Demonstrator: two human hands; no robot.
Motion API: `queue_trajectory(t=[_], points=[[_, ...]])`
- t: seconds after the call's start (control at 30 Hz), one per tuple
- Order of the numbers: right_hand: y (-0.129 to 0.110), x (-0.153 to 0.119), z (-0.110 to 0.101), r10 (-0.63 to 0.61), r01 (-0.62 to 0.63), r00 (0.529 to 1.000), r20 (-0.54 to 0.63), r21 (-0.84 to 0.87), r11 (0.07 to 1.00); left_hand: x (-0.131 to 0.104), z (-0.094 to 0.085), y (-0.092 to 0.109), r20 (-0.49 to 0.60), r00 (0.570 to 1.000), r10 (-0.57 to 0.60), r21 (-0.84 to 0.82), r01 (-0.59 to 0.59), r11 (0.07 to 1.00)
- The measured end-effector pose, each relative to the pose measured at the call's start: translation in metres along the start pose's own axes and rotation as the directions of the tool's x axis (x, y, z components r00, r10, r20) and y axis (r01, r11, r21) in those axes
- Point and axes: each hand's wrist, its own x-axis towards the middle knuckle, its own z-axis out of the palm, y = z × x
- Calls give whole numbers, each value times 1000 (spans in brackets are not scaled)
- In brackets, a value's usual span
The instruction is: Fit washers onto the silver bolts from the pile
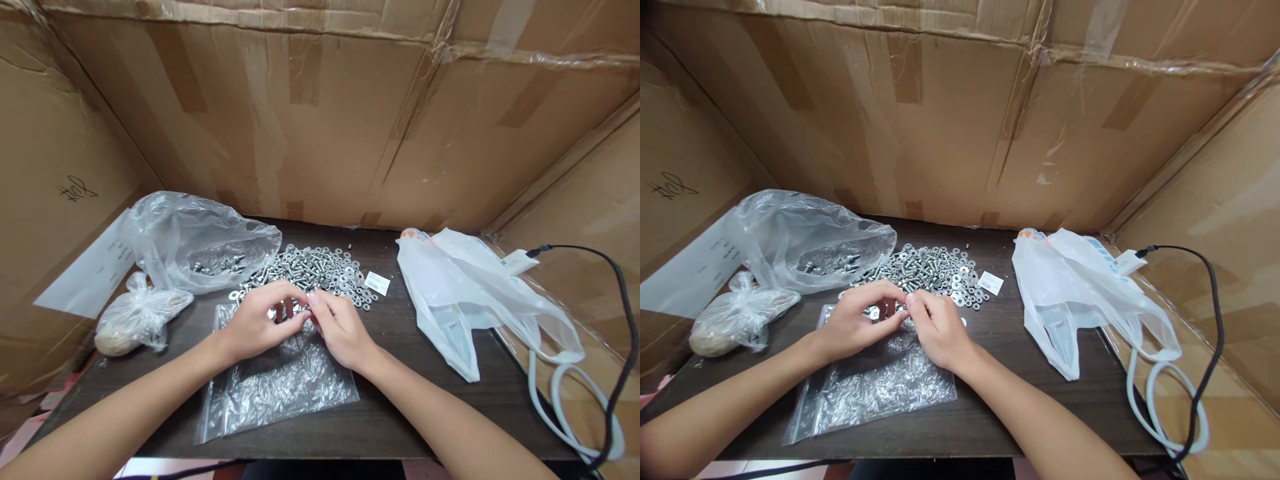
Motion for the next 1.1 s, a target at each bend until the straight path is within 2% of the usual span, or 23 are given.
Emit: queue_trajectory(t=[0.07,0.13,0.23,0.37,0.4,0.47,0.53,0.57,0.67,0.77,0.83,0.9,1.0,1.1], points=[[4,2,3,190,-201,978,80,155,967,-1,0,-3,12,981,194,174,-193,966],[7,5,3,339,-386,918,205,279,879,-2,-1,-7,44,943,331,316,-327,890],[11,9,0,415,-521,846,335,352,778,-2,-2,-11,82,913,399,421,-395,817],[15,10,-3,438,-558,813,383,298,775,-1,-3,-10,108,911,399,423,-405,811],[15,10,-3,435,-542,823,366,275,794,-1,-3,-10,101,921,377,393,-385,835],[13,8,-3,381,-441,886,263,228,868,-1,-3,-8,61,958,279,285,-284,915],[9,5,-5,227,-242,967,117,129,962,0,-3,-6,9,992,122,145,-122,982],[7,4,-6,125,-129,990,71,53,990,0,-3,-4,-11,999,43,82,-42,996],[0,1,-10,-97,102,994,39,-132,986,1,-3,0,-19,993,-114,-40,113,993],[-2,1,-10,-165,167,986,29,-168,971,1,-2,2,-1,992,-130,-68,130,989],[-1,1,-7,-105,108,994,32,-99,989,0,-3,1,-5,999,-51,-24,51,998],[2,1,-2,41,-44,997,62,43,998,-1,-3,-2,-3,997,81,52,-80,995],[8,3,4,267,-302,950,162,258,918,-1,-3,-6,11,962,273,200,-270,942],[11,5,5,362,-436,895,259,341,833,-1,-4,-9,43,925,378,327,-370,869]])
